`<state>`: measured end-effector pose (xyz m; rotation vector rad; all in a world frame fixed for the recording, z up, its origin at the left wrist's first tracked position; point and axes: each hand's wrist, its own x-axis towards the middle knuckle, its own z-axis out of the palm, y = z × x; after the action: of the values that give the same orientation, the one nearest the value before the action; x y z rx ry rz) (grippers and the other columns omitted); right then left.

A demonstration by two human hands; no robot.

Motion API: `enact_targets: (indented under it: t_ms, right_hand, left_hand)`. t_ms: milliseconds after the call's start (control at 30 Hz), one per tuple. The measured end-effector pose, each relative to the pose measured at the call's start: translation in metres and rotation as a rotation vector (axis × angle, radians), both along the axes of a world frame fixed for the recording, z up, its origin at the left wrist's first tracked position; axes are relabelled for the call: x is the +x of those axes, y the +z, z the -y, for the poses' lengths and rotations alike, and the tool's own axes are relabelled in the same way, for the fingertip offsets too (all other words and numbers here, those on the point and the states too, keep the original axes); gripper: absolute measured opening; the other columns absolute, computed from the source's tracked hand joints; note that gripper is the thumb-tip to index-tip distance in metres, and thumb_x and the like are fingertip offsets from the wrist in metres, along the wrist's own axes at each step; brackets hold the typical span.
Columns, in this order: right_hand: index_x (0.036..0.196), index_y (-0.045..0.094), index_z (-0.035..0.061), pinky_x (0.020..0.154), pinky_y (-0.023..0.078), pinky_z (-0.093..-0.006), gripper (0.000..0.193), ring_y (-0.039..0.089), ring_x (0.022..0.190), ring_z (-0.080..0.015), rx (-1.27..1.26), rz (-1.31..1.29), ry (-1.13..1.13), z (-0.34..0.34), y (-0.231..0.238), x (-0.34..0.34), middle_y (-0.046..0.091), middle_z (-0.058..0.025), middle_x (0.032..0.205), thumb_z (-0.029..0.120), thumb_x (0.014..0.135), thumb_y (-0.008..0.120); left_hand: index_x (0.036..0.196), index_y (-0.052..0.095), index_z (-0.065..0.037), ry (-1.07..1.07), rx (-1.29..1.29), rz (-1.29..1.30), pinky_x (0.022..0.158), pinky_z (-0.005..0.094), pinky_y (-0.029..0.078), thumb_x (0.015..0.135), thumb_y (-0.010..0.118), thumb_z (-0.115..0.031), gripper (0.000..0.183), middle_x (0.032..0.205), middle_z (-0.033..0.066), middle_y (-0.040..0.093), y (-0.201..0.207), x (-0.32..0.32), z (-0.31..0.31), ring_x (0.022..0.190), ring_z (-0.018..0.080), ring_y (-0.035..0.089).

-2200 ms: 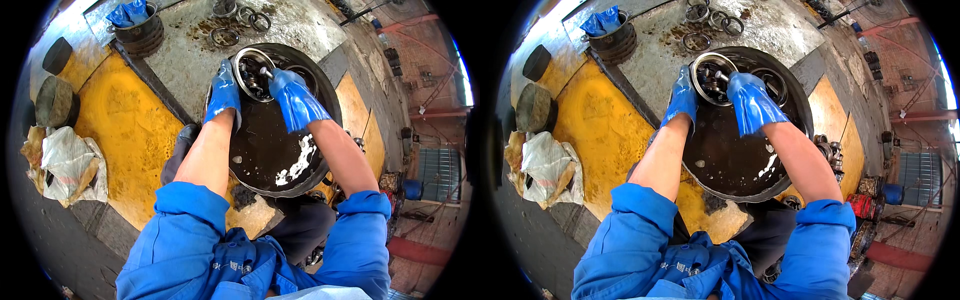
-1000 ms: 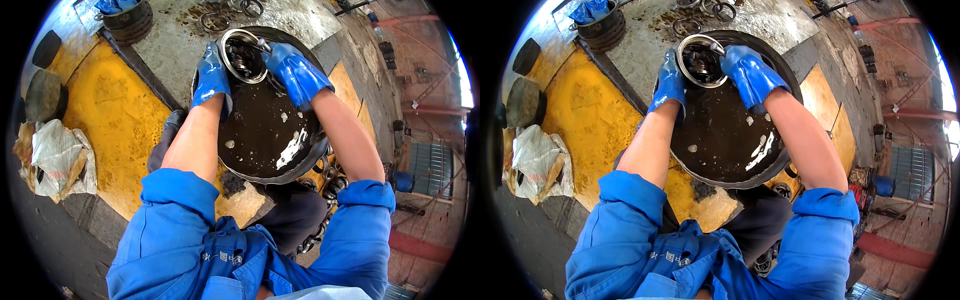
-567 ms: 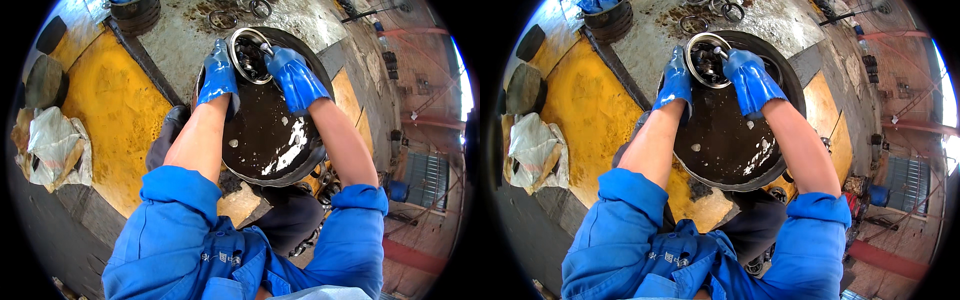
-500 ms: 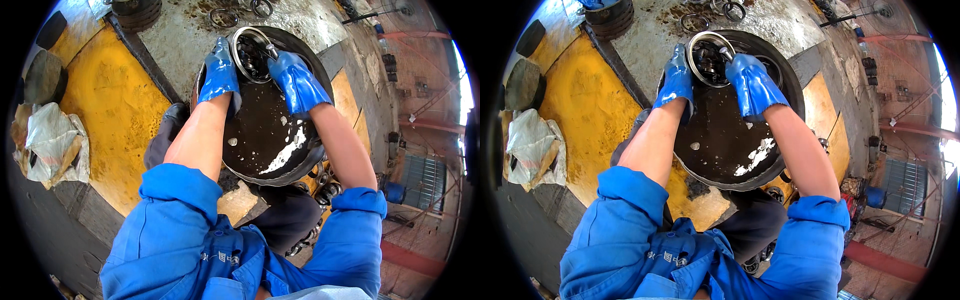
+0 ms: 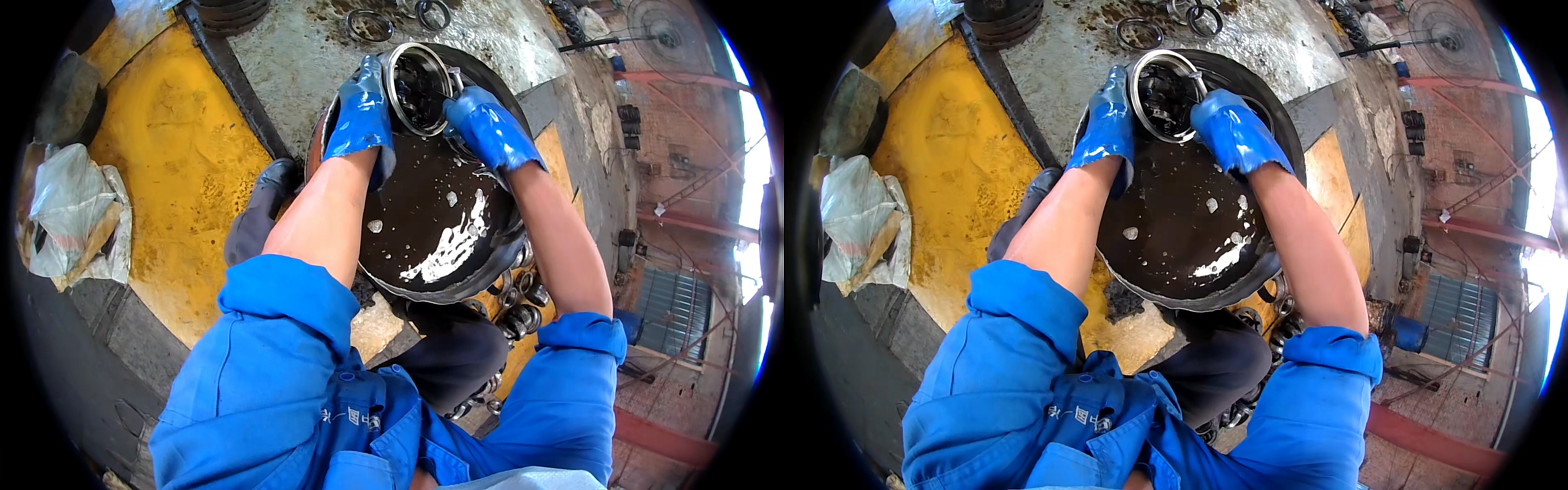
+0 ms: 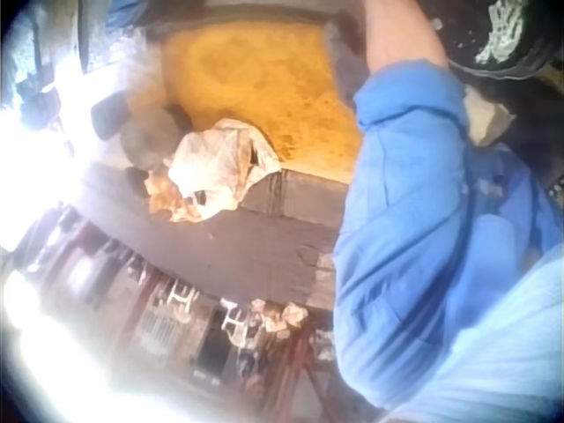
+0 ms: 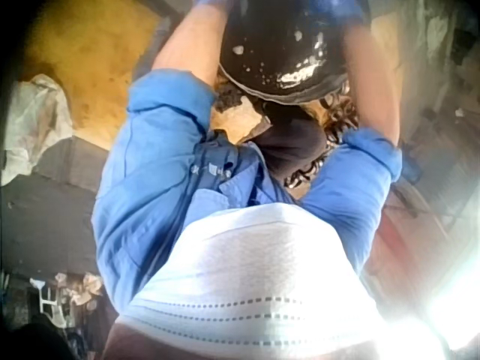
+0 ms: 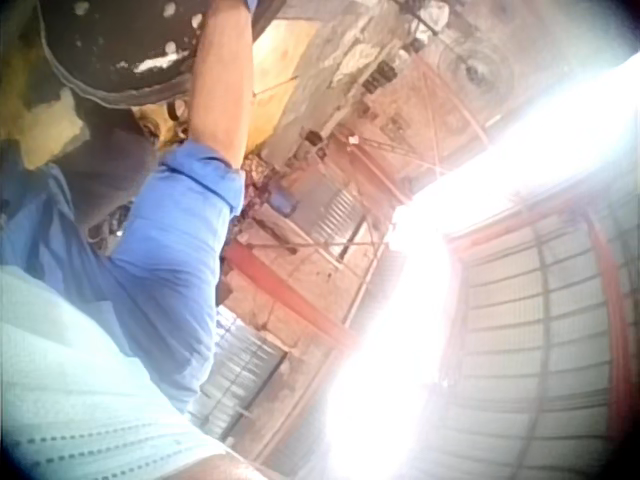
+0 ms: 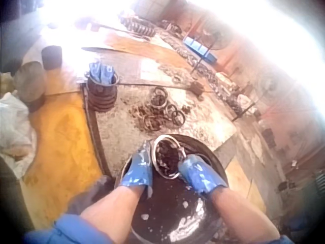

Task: The person cleans various metal bearing components in a basin of dark liquid using a brush and then places the cleaned parts onto the ground or another surface.

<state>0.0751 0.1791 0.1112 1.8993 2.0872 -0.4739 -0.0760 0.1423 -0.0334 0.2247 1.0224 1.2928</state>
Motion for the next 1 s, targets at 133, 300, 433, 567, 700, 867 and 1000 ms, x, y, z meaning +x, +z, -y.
enact_targets:
  t_ms: [133, 300, 433, 567, 700, 867, 1000]
  right_hand:
    - [0.101, 0.073, 0.0003, 0.079, 0.055, -0.0483, 0.025, 0.068, 0.090, -0.0457, -0.011, -0.016, 0.403, -0.002, 0.003, 0.013, 0.069, -0.0279, 0.093, 0.016, 0.088, 0.058]
    - [0.100, 0.072, 0.0003, 0.075, 0.054, -0.0468, 0.025, 0.069, 0.086, -0.0422, 0.142, -0.043, 0.641, -0.036, -0.010, 0.047, 0.069, -0.0267, 0.096, 0.018, 0.087, 0.060]
    - [0.114, 0.073, 0.0043, 0.086, 0.054, -0.0477, 0.035, 0.069, 0.108, -0.0412, -0.040, 0.008, 0.063, -0.002, 0.001, -0.009, 0.070, -0.0248, 0.116, 0.020, 0.086, 0.060]
    - [0.108, 0.074, 0.0033, 0.086, 0.053, -0.0442, 0.030, 0.070, 0.098, -0.0385, -0.052, -0.179, 0.120, -0.002, -0.003, 0.023, 0.073, -0.0211, 0.106, 0.020, 0.088, 0.059]
    - [0.092, 0.072, 0.0029, 0.072, 0.050, -0.0365, 0.027, 0.064, 0.076, -0.0261, 0.139, 0.054, 0.526, -0.015, 0.001, 0.022, 0.065, -0.0169, 0.079, 0.024, 0.091, 0.054]
    - [0.088, 0.072, 0.0001, 0.071, 0.051, -0.0366, 0.029, 0.066, 0.075, -0.0213, -0.114, -0.282, 0.045, -0.005, -0.015, 0.011, 0.068, -0.0158, 0.077, 0.028, 0.089, 0.061]
    - [0.093, 0.073, -0.0001, 0.073, 0.053, -0.0373, 0.032, 0.069, 0.079, -0.0250, -0.084, -0.290, 0.015, -0.016, -0.006, 0.019, 0.071, -0.0179, 0.083, 0.029, 0.089, 0.061]
  left_hand:
    - [0.139, 0.060, -0.003, -0.006, 0.001, -0.004, 0.099, 0.0412, 0.048, 0.106, 0.035, -0.063, 0.073, 0.132, 0.0127, 0.067, 0.000, 0.000, 0.001, 0.112, 0.0277, 0.062]
    - [0.140, 0.060, -0.003, -0.027, 0.012, 0.009, 0.100, 0.0412, 0.048, 0.106, 0.035, -0.063, 0.073, 0.132, 0.0128, 0.067, 0.002, 0.008, 0.004, 0.112, 0.0277, 0.062]
    - [0.140, 0.060, -0.003, -0.014, 0.016, -0.021, 0.100, 0.0412, 0.048, 0.106, 0.035, -0.063, 0.074, 0.132, 0.0129, 0.067, 0.000, -0.002, -0.001, 0.113, 0.0277, 0.062]
    - [0.140, 0.060, -0.003, -0.034, 0.021, -0.007, 0.100, 0.0412, 0.048, 0.106, 0.035, -0.064, 0.074, 0.132, 0.0129, 0.067, 0.002, 0.007, 0.000, 0.113, 0.0277, 0.062]
    - [0.140, 0.060, -0.003, -0.033, 0.010, 0.001, 0.100, 0.0412, 0.048, 0.106, 0.035, -0.064, 0.074, 0.133, 0.0130, 0.067, -0.001, 0.003, 0.007, 0.113, 0.0277, 0.062]
    - [0.141, 0.060, -0.003, -0.027, 0.008, -0.014, 0.100, 0.0413, 0.047, 0.106, 0.035, -0.064, 0.075, 0.133, 0.0131, 0.067, -0.004, 0.000, 0.002, 0.114, 0.0277, 0.062]
    - [0.141, 0.060, -0.003, -0.041, 0.006, 0.004, 0.101, 0.0413, 0.047, 0.106, 0.035, -0.064, 0.075, 0.133, 0.0132, 0.067, -0.003, 0.008, 0.005, 0.114, 0.0277, 0.062]
